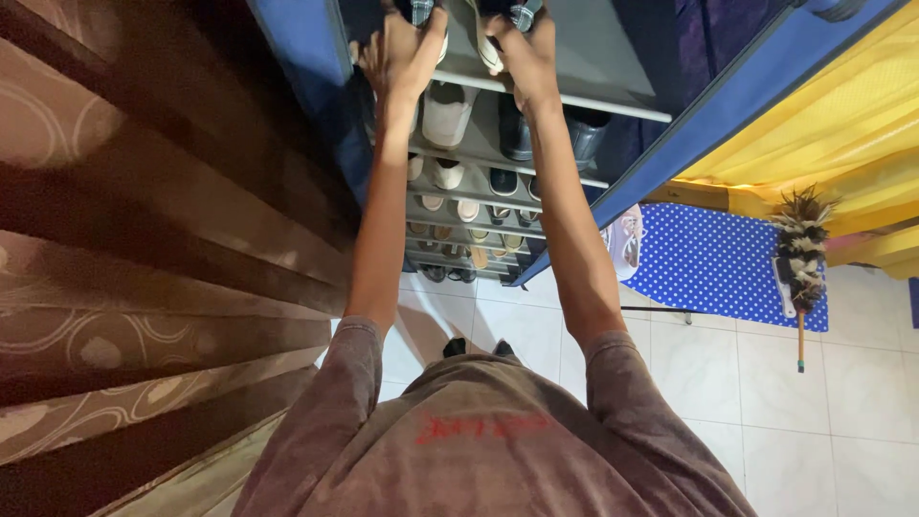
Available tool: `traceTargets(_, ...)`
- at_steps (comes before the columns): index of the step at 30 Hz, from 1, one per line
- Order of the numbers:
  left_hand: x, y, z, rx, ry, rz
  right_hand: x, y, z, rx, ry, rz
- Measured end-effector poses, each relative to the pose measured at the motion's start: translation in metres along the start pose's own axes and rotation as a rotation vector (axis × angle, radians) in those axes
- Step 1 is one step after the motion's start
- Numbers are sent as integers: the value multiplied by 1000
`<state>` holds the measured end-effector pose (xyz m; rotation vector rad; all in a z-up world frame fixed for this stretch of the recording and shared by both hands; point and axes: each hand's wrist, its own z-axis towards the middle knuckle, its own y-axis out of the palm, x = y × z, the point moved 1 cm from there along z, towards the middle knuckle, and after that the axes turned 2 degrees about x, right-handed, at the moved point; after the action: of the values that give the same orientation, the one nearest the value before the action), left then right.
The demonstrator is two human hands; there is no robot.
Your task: Organizing various pairs of shoes by taking them out of a rack and placing them neatly on a mat.
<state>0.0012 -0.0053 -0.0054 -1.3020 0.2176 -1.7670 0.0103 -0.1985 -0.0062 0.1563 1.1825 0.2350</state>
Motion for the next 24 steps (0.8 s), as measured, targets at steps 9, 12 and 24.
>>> traceTargets(9,30,-22,-54,121,27,-261,-33,-7,-60,108,-87,40)
traceTargets(12,38,-19,-82,199,84,-358,-86,5,-92,139,3,110)
traceTargets(24,87,-13,-254,292,-60,-741,-113,-74,-201,14,1,-24)
